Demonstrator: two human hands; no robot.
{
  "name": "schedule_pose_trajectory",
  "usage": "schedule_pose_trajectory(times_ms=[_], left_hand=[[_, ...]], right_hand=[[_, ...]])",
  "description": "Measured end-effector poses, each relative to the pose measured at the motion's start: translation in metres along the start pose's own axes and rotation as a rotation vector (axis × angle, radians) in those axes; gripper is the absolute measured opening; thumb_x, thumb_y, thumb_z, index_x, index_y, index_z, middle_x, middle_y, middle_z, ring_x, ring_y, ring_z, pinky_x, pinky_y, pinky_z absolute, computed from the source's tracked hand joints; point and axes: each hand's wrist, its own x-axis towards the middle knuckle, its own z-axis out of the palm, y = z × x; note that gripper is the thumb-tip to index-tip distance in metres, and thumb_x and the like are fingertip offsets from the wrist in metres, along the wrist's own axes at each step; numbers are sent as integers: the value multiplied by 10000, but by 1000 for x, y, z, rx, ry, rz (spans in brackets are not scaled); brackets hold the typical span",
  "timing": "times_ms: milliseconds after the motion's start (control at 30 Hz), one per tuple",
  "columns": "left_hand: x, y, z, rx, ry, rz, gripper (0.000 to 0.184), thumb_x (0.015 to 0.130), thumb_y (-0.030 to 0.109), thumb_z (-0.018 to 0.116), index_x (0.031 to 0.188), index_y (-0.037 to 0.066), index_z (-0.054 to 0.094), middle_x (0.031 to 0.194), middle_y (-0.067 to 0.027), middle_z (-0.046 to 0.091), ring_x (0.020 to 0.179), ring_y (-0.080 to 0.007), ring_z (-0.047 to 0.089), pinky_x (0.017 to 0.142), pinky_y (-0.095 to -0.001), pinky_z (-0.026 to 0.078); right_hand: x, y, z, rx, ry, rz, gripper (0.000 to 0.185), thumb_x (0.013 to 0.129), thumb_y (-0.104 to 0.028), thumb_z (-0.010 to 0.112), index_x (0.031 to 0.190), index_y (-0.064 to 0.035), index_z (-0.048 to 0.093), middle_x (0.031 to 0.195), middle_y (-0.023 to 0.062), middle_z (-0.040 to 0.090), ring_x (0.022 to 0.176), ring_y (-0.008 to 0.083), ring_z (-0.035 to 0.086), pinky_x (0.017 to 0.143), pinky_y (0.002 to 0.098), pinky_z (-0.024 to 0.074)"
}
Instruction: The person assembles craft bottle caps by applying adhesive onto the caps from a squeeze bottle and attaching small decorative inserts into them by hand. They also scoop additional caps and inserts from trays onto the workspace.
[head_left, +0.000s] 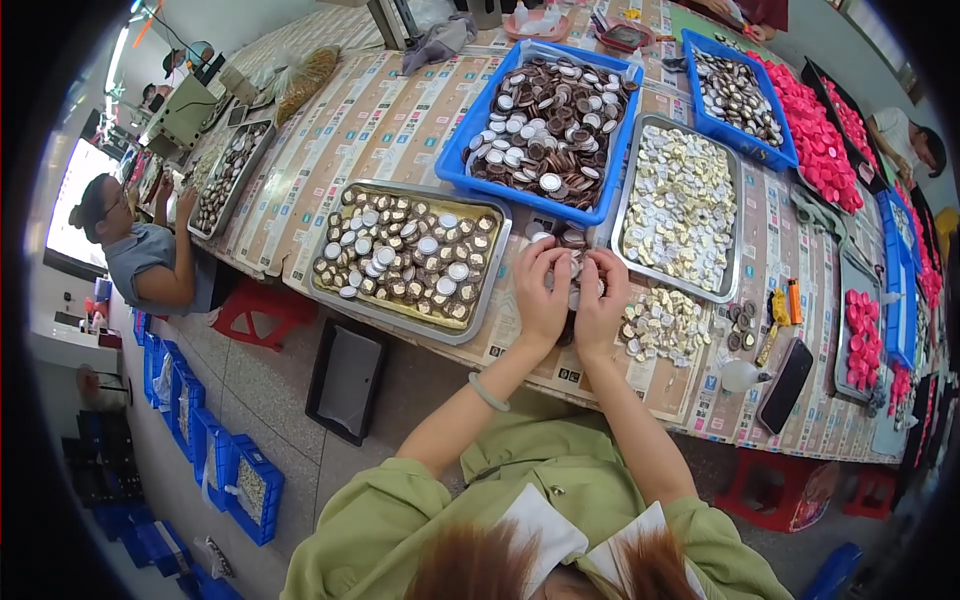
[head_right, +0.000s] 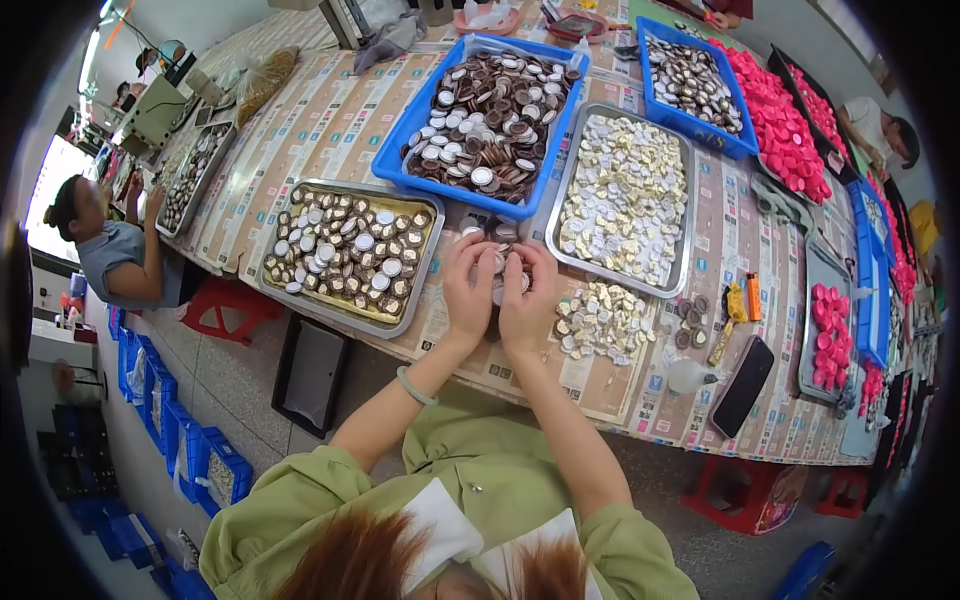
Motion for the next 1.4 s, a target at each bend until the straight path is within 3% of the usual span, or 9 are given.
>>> schedule_pose_trajectory(times_ms=[267, 433, 600, 700, 900, 967, 1067, 1200, 1400], left_hand=[[-1, -2, -4, 68, -83, 59, 279, 853, 175, 468, 1101, 51, 503, 1204, -168, 443, 1187, -372, 282, 988, -456, 187], [0, 0, -40, -158, -176, -132, 267, 842, 39, 415, 1100, 7, 479, 1186, -192, 454, 1148, -321, 397, 961, -360, 295], [-28, 30, -65, 106, -149, -1, 240, 781, 22, 481, 1020, 15, 501, 1069, -176, 501, 1034, -330, 456, 894, -378, 342], [-49, 40, -71, 227, -327, -69, 220, 779, 61, 530, 994, 18, 516, 986, -148, 514, 911, -282, 501, 813, -337, 384], [-64, 38, -59, 370, -516, 28, 269, 710, 85, 615, 956, 40, 518, 868, -99, 503, 803, -256, 488, 724, -331, 388], [-62, 47, -56, 151, -581, -529, 212, 745, 51, 592, 945, 29, 526, 813, -55, 510, 709, -162, 498, 640, -264, 404], [-60, 62, -43, -478, -409, -657, 170, 792, 27, 546, 960, 16, 520, 787, -19, 517, 638, -89, 475, 584, -206, 400], [-65, 78, -31, -842, -541, -970, 202, 834, 29, 488, 1035, 15, 474, 862, -53, 555, 718, -97, 547, 651, -210, 450], [-93, 89, -4, -729, -644, -862, 234, 857, 61, 476, 1082, -2, 467, 931, -58, 562, 789, -113, 560, 692, -220, 460]], right_hand=[[-3, 2, -20, -307, -247, -164, 388, 801, -232, 553, 1101, 0, 471, 1185, 208, 436, 1141, 364, 369, 953, 388, 290], [9, -8, -45, -139, -522, 105, 385, 837, -184, 500, 1181, -27, 425, 1275, 203, 370, 1221, 377, 278, 1000, 406, 230], [11, -47, -81, -283, -630, 60, 396, 823, -139, 516, 1187, -16, 415, 1314, 211, 322, 1250, 358, 245, 996, 380, 240], [-7, -53, -114, -226, -515, 44, 373, 803, -67, 523, 1157, 6, 431, 1250, 216, 395, 1202, 347, 326, 966, 360, 283], [-65, -9, -195, -289, 192, -5, 409, 783, 12, 511, 1171, 13, 383, 1212, 156, 367, 1124, 253, 376, 919, 362, 315], [-62, -4, -211, -320, 396, 94, 498, 794, -22, 537, 1229, 10, 298, 1224, 126, 345, 1123, 205, 364, 962, 350, 268], [-39, -6, -217, -369, 408, 176, 550, 776, -41, 579, 1236, -2, 279, 1247, 129, 309, 1143, 198, 334, 963, 356, 255], [-27, 25, -237, -65, 249, 407, 441, 753, -29, 615, 1139, 14, 405, 1075, 123, 497, 1006, 190, 483, 874, 307, 370], [-37, -51, -197, 507, -42, 505, 404, 816, -43, 503, 1195, 6, 369, 1001, 117, 534, 896, 229, 564, 809, 322, 448]])
